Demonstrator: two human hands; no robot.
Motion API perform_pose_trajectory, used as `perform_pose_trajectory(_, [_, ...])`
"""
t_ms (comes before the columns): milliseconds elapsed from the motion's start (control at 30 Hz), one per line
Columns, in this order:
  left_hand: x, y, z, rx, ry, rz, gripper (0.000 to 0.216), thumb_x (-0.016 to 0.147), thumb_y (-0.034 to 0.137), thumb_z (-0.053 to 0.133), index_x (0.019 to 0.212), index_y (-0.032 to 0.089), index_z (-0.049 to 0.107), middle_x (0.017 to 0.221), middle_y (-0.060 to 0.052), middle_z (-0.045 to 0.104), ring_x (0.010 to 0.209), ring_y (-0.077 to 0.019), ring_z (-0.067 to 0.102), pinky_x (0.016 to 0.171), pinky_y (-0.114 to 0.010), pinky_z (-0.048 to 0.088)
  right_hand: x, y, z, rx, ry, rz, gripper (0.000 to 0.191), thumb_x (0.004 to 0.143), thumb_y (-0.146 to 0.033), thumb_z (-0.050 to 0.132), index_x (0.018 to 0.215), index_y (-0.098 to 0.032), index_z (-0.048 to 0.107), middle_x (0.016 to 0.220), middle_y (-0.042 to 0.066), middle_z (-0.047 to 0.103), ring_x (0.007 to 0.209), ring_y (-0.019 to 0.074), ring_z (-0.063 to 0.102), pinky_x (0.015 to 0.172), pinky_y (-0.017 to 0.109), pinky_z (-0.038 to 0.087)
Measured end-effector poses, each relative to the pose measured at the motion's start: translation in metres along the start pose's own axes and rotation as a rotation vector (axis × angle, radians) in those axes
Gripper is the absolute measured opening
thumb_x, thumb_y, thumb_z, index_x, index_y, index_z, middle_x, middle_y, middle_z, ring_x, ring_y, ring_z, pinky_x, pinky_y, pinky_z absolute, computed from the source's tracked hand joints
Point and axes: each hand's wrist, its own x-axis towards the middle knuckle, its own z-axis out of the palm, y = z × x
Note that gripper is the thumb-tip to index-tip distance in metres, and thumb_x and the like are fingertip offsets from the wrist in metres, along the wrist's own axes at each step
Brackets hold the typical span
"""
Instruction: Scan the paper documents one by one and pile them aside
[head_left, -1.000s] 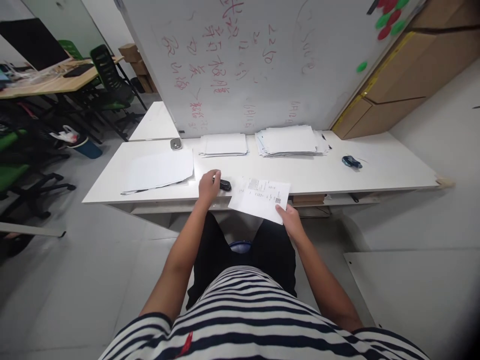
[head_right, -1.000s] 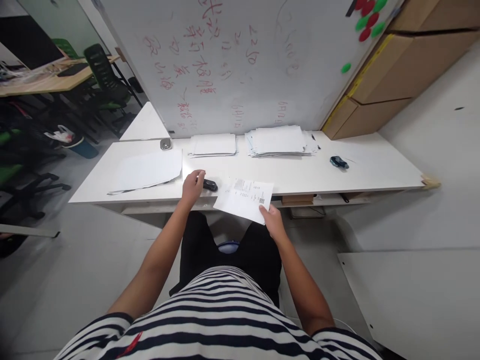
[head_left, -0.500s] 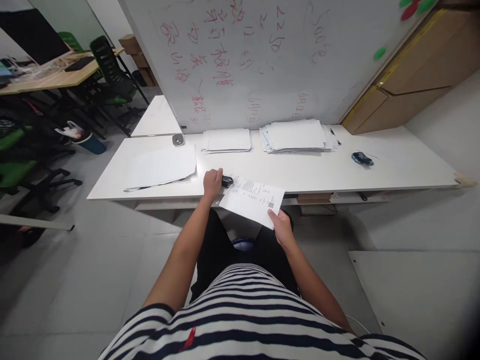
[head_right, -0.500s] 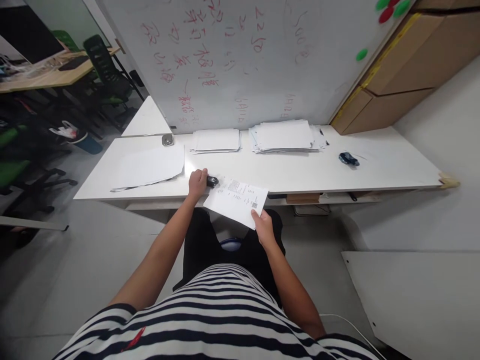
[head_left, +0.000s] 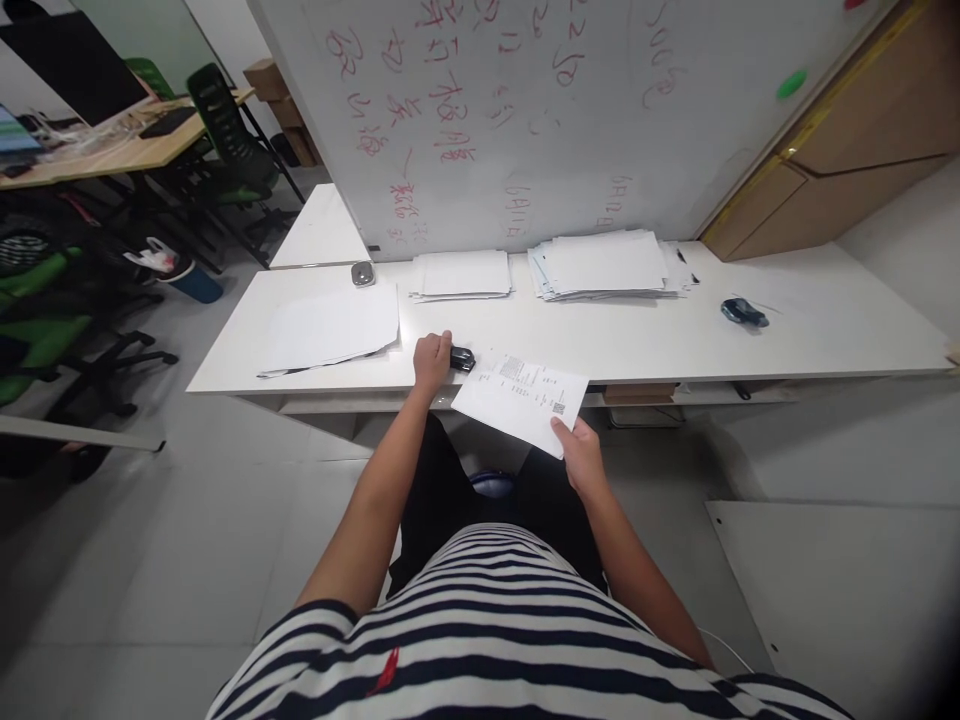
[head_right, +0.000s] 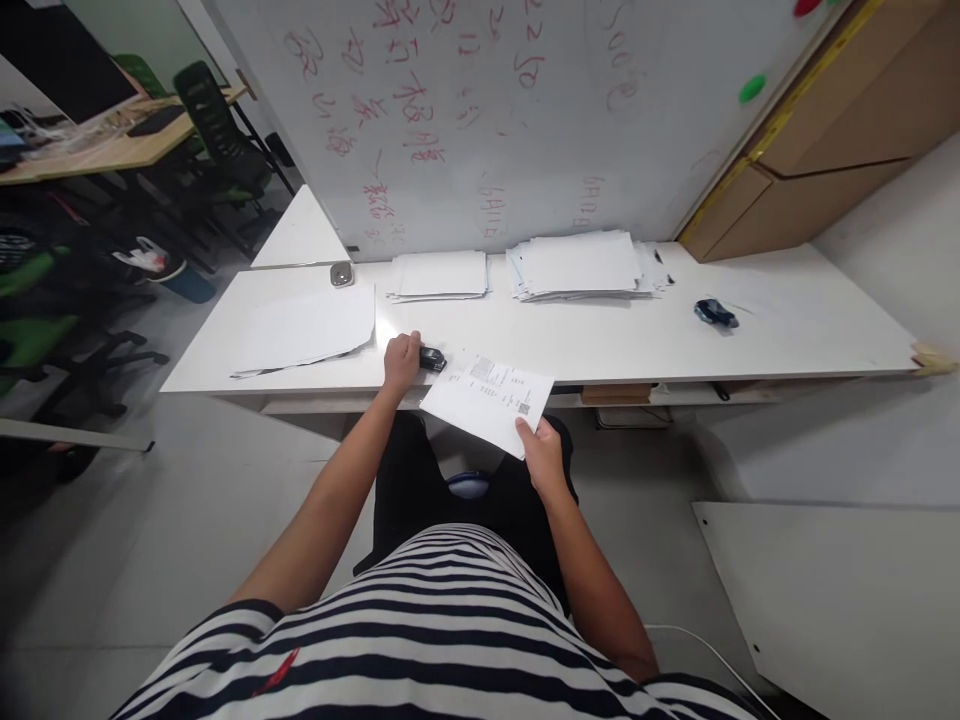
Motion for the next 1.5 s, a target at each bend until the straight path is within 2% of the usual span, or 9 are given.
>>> perform_pose_trajectory(200, [0.0, 0.0, 0.002, 0.006, 0.002, 0.012, 0.049, 0.096, 0.046, 0.03, 0.065, 0.022, 0.061, 0.071, -0.008, 0.058, 0.078, -0.0231, 0.051, 0.075, -0.039, 0.035, -0.003, 0.001, 0.0, 0.006, -0.024, -0.017, 0.044, 0.072, -0.045, 0.073, 0.109, -0.02, 0.067, 0.117, 0.007, 0.067, 0.108, 0.0274, 0.063, 0.098, 0.043, 0.047])
perform_pose_trajectory(367, [-0.001, 0.002, -0.003, 0.004, -0.035, 0.03, 0.049, 0.095, 0.047, 0.031, 0.064, 0.022, 0.06, 0.072, -0.008, 0.06, 0.078, -0.0219, 0.053, 0.077, -0.038, 0.038, 0.009, 0.0, 0.019, 0.018, -0.1, 0.023, 0.046, 0.069, -0.046, 0.074, 0.105, -0.019, 0.068, 0.116, 0.009, 0.068, 0.107, 0.0284, 0.063, 0.096, 0.044, 0.048])
perform_pose_trajectory(467, [-0.004, 0.005, -0.009, -0.012, -0.122, 0.038, 0.039, 0.092, 0.047, 0.039, 0.071, 0.022, 0.062, 0.083, -0.005, 0.064, 0.088, -0.0202, 0.056, 0.084, -0.036, 0.04, 0.017, 0.001, 0.036, -0.016, -0.148, 0.061, 0.05, 0.067, -0.048, 0.075, 0.104, -0.016, 0.068, 0.114, 0.011, 0.069, 0.105, 0.0298, 0.064, 0.093, 0.045, 0.05])
perform_pose_trajectory(633, [-0.005, 0.014, -0.01, 0.101, -0.087, -0.029, 0.016, 0.087, 0.035, 0.05, 0.093, 0.025, 0.061, 0.114, -0.003, 0.063, 0.115, -0.0218, 0.048, 0.098, -0.037, 0.037, 0.018, 0.01, 0.047, -0.094, -0.131, 0.046, 0.05, 0.069, -0.048, 0.072, 0.105, -0.014, 0.067, 0.114, 0.013, 0.068, 0.108, 0.0312, 0.063, 0.095, 0.045, 0.048])
perform_pose_trajectory(900, [0.0, 0.016, -0.008, 0.27, -0.204, -0.043, 0.02, 0.089, 0.033, 0.045, 0.093, 0.025, 0.062, 0.112, -0.003, 0.065, 0.116, -0.0255, 0.048, 0.098, -0.042, 0.037, 0.01, 0.01, 0.043, -0.01, -0.124, 0.069, 0.051, 0.068, -0.048, 0.074, 0.106, -0.015, 0.067, 0.117, 0.01, 0.067, 0.11, 0.0291, 0.062, 0.097, 0.043, 0.047])
perform_pose_trajectory(1000, [0.0, 0.013, -0.009, 0.262, -0.231, -0.005, 0.024, 0.09, 0.031, 0.042, 0.095, 0.023, 0.064, 0.115, -0.004, 0.064, 0.115, -0.0247, 0.048, 0.096, -0.039, 0.039, 0.009, 0.008, 0.045, 0.057, -0.124, 0.118, 0.049, 0.067, -0.046, 0.075, 0.105, -0.015, 0.067, 0.114, 0.01, 0.069, 0.102, 0.0266, 0.065, 0.088, 0.038, 0.052])
perform_pose_trajectory(1067, [0.0, 0.011, -0.008, 0.259, -0.256, 0.018, 0.027, 0.09, 0.028, 0.039, 0.091, 0.023, 0.065, 0.119, -0.003, 0.063, 0.117, -0.0247, 0.046, 0.098, -0.039, 0.038, 0.007, 0.009, 0.046, 0.086, -0.137, 0.199, 0.048, 0.067, -0.044, 0.075, 0.103, -0.014, 0.066, 0.106, 0.011, 0.071, 0.086, 0.0239, 0.068, 0.07, 0.033, 0.055])
perform_pose_trajectory(1200, [0.0, 0.011, -0.008, 0.271, -0.268, -0.007, 0.028, 0.09, 0.027, 0.037, 0.092, 0.024, 0.065, 0.124, -0.001, 0.061, 0.12, -0.0261, 0.043, 0.097, -0.039, 0.039, 0.003, 0.012, 0.046, 0.055, -0.184, 0.315, 0.041, 0.07, -0.044, 0.072, 0.094, -0.012, 0.065, 0.079, 0.009, 0.072, 0.052, 0.0153, 0.06, 0.042, 0.025, 0.04])
perform_pose_trajectory(1500, [-0.007, 0.03, -0.015, 0.454, -0.297, -0.011, 0.024, 0.091, 0.023, 0.036, 0.088, 0.021, 0.06, 0.105, -0.007, 0.064, 0.113, -0.0233, 0.047, 0.094, -0.038, 0.035, -0.008, 0.007, 0.06, -0.022, -0.163, 0.228, 0.03, 0.078, -0.035, 0.065, 0.096, -0.011, 0.063, 0.08, 0.009, 0.071, 0.053, 0.014, 0.061, 0.041, 0.023, 0.037])
